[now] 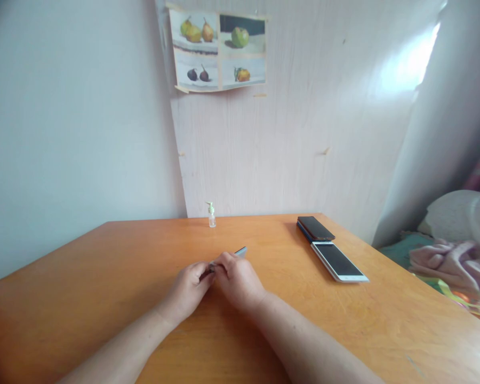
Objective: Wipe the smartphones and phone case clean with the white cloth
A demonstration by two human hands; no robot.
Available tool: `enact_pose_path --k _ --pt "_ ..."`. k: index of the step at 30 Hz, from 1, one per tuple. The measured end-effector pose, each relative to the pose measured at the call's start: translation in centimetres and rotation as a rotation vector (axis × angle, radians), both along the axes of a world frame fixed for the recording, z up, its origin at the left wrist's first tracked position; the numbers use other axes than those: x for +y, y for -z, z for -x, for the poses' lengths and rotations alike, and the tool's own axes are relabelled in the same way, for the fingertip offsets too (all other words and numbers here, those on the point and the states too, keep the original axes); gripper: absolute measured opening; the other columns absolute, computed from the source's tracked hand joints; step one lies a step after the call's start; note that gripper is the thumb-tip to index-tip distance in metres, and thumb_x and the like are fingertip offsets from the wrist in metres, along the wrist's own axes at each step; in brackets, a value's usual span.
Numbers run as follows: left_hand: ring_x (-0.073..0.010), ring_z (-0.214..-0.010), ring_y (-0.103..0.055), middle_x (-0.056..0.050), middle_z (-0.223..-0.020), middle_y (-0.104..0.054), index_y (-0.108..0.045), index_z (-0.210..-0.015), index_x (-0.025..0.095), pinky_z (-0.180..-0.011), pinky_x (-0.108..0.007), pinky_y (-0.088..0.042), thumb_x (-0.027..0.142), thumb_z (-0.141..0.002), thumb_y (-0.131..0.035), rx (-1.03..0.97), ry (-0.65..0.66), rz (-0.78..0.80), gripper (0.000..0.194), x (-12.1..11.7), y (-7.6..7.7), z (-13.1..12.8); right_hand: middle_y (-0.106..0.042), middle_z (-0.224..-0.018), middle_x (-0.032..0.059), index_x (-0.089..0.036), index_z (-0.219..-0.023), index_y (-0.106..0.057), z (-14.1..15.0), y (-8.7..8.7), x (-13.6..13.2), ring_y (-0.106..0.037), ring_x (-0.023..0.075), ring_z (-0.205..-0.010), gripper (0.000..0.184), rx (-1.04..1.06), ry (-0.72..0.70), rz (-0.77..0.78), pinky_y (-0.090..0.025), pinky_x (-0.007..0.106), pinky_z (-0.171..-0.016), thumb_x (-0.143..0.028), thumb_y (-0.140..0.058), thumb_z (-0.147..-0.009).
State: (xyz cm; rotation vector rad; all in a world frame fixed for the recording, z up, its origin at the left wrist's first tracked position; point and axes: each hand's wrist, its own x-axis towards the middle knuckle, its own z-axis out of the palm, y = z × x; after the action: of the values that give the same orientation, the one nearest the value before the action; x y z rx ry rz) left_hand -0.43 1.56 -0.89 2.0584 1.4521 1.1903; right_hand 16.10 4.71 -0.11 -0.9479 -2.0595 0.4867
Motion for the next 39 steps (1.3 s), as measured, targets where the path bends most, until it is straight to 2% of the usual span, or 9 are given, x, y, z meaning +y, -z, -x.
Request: enact_pose_path --k 3,9,11,16,18,25,31,33,39 --pt "-0.0176 -0.073 -0.061 -0.002 -0.077 -0.068 -0.065 -0.076 0.021 -0.068 -0.026 -0.043 0.027 -0.086 -0.054 0.014 -0.008 0.017 0.016 0.0 0.1 0.2 -0.069 -0.081 0.0017 -0.022 -0.084 -0.064 0.2 -0.1 0.2 -0.061 0.0139 -0.075 0.015 -0.002 0.013 0.02 -0.04 0.021 -0.066 -0.025 -0.052 -0.091" --pt "-0.0159 -0.071 -0.057 0.0 -0.073 -0.064 -0.065 -0.078 0.02 -0.065 -0.025 -0.04 0.031 -0.085 -0.056 0.06 -0.011 0.011 0.016 0.0 0.0 0.1 -0.066 -0.069 0.0008 -0.02 -0.079 -0.065 -3.6 -0.4 3.7 -0.058 0.0149 -0.066 0.018 0.002 0.378 0.113 -0.037 0.023 -0.06 -0.03 -0.053 -0.089" --pt "-0.0159 -0.07 -0.056 0.001 -0.071 -0.063 -0.064 -0.075 0.02 -0.064 -0.025 -0.04 0.032 -0.085 -0.056 0.048 -0.021 0.012 0.017 0.0 0.0 0.0 -0.067 -0.072 0.0011 -0.021 -0.079 -0.064 -3.4 -0.4 3.3 -0.059 0.0149 -0.068 0.018 -0.005 0.347 0.089 -0.038 0.022 -0.061 -0.029 -0.052 -0.09" --pt "-0.0174 -0.073 -0.059 -0.003 -0.077 -0.067 -0.065 -0.078 0.02 -0.068 -0.026 -0.042 0.031 -0.087 -0.054 0.01 0.007 0.027 0.017 0.0 0.1 0.1 -0.069 -0.085 0.0024 -0.022 -0.085 -0.064 -0.1 -0.1 0.1 -0.062 0.0139 -0.078 0.014 -0.017 0.026 -0.015 -0.042 0.021 -0.069 -0.023 -0.052 -0.091" --pt "-0.0172 -0.073 -0.06 -0.002 -0.078 -0.068 -0.064 -0.078 0.021 -0.068 -0.026 -0.042 0.029 -0.087 -0.053 0.017 0.003 0.022 0.017 0.0 0.1 0.2 -0.069 -0.085 0.0023 -0.022 -0.086 -0.064 0.3 -0.1 -0.1 -0.062 0.0137 -0.077 0.013 -0.027 -0.007 -0.014 -0.042 0.021 -0.069 -0.023 -0.052 -0.091" --pt "-0.0156 -0.07 -0.056 0.001 -0.072 -0.063 -0.063 -0.076 0.02 -0.065 -0.024 -0.04 0.033 -0.086 -0.056 0.064 -0.003 0.024 0.017 0.0 -0.1 0.0 -0.066 -0.071 0.0012 -0.021 -0.079 -0.063 -3.5 -0.2 3.7 -0.058 0.0151 -0.066 0.017 0.033 0.38 0.11 -0.038 0.023 -0.06 -0.03 -0.053 -0.09" --pt "-0.0167 -0.072 -0.06 -0.001 -0.077 -0.067 -0.064 -0.077 0.02 -0.067 -0.025 -0.042 0.029 -0.086 -0.055 0.033 0.016 0.02 0.015 -0.1 -0.1 0.1 -0.069 -0.085 0.0025 -0.022 -0.086 -0.064 -0.2 -0.1 0.1 -0.062 0.0142 -0.078 0.014 -0.024 0.037 -0.009 -0.041 0.021 -0.068 -0.023 -0.051 -0.091" --pt "-0.017 -0.074 -0.061 -0.002 -0.08 -0.068 -0.064 -0.079 0.02 -0.068 -0.025 -0.043 0.027 -0.087 -0.055 0.023 0.026 0.018 0.014 -0.1 -0.1 0.1 -0.07 -0.087 0.0029 -0.022 -0.087 -0.064 0.2 -0.2 -0.2 -0.063 0.0141 -0.079 0.014 -0.042 -0.009 -0.025 -0.041 0.021 -0.069 -0.023 -0.051 -0.091" --pt "-0.0151 -0.07 -0.056 0.001 -0.072 -0.062 -0.062 -0.077 0.02 -0.065 -0.024 -0.039 0.032 -0.089 -0.054 0.109 -0.003 0.015 0.019 0.0 0.1 0.2 -0.067 -0.073 0.0023 -0.021 -0.08 -0.063 -3.3 -0.4 3.3 -0.059 0.0152 -0.068 0.019 -0.017 0.352 0.089 -0.038 0.023 -0.061 -0.03 -0.052 -0.091"
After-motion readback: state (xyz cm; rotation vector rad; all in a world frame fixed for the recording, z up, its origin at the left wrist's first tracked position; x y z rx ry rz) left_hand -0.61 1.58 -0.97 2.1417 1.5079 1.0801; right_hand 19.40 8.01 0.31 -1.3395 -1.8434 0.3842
